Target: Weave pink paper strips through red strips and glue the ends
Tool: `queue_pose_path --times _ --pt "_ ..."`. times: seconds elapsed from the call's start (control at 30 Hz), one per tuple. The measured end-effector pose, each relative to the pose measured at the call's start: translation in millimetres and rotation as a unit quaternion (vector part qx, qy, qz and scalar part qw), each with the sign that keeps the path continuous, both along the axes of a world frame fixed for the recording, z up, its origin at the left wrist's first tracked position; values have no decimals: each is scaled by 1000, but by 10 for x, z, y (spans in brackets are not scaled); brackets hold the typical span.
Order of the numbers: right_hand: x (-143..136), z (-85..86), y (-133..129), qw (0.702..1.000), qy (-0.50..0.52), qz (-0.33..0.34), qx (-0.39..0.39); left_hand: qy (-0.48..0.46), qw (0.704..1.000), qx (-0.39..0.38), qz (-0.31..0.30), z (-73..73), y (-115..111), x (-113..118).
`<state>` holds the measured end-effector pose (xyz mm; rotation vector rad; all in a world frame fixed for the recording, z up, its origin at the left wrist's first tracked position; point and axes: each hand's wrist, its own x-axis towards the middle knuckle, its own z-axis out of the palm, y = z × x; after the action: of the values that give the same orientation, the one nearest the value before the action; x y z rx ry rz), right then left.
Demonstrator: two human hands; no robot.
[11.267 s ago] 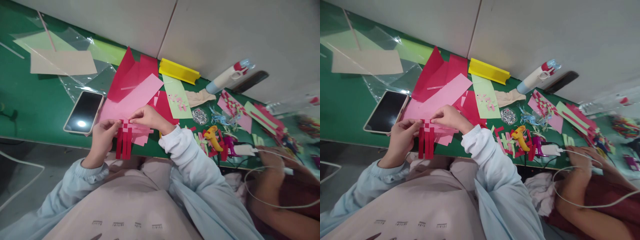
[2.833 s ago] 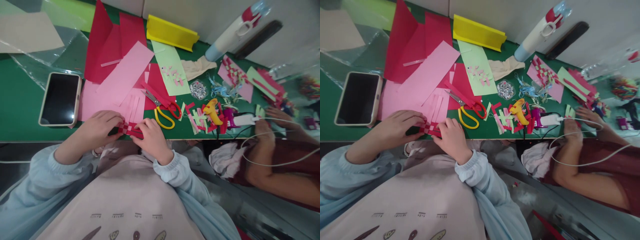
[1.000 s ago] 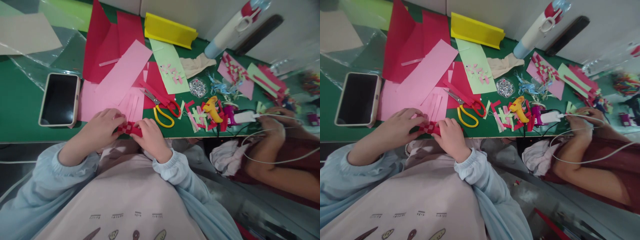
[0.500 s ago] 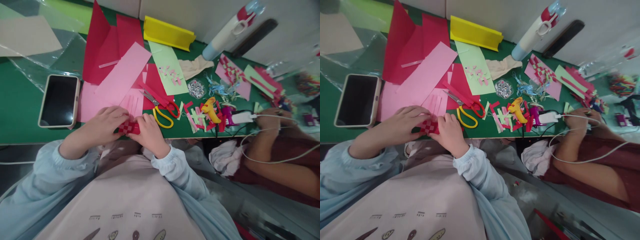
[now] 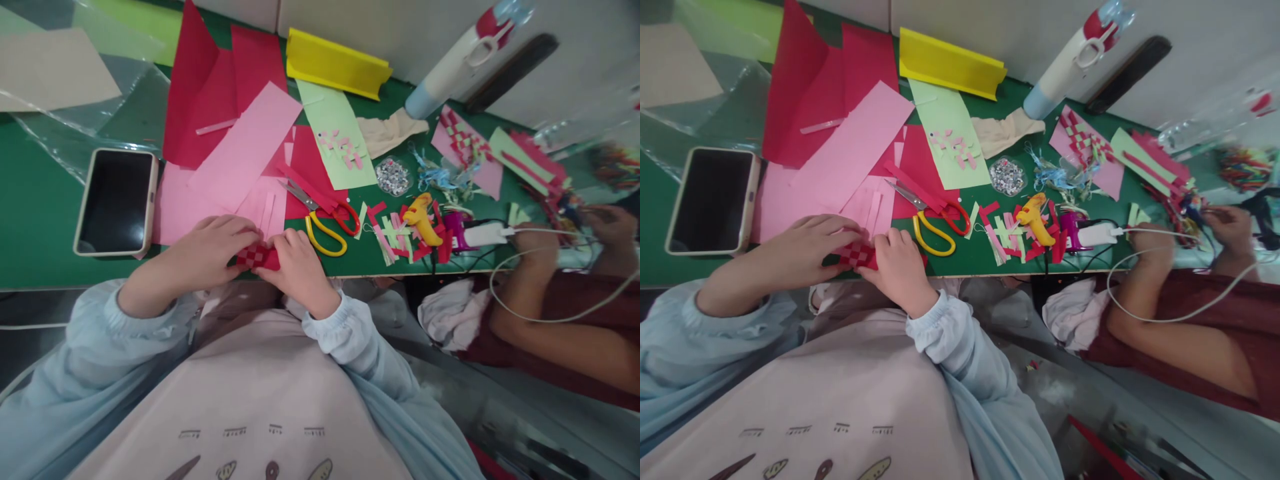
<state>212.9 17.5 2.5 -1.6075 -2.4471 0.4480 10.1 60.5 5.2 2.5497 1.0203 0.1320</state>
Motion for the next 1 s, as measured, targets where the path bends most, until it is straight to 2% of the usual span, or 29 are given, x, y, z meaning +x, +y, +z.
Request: queue_pose_path --times 0.17,0.37,0.77,1.0 --pt "18 14 10 1000 -4 4 5 5 1000 7 -1 16 -17 4" --pt "77 17 12 1000 11 -20 7 -1 1000 14 -3 -30 -18 -28" --pt "71 37 18 1000 -12 -10 -13 0 1000 16 -4 -30 -4 -22" --pt "93 56 24 1000 3 -15 -9 -47 999 3 15 -19 -32 -64"
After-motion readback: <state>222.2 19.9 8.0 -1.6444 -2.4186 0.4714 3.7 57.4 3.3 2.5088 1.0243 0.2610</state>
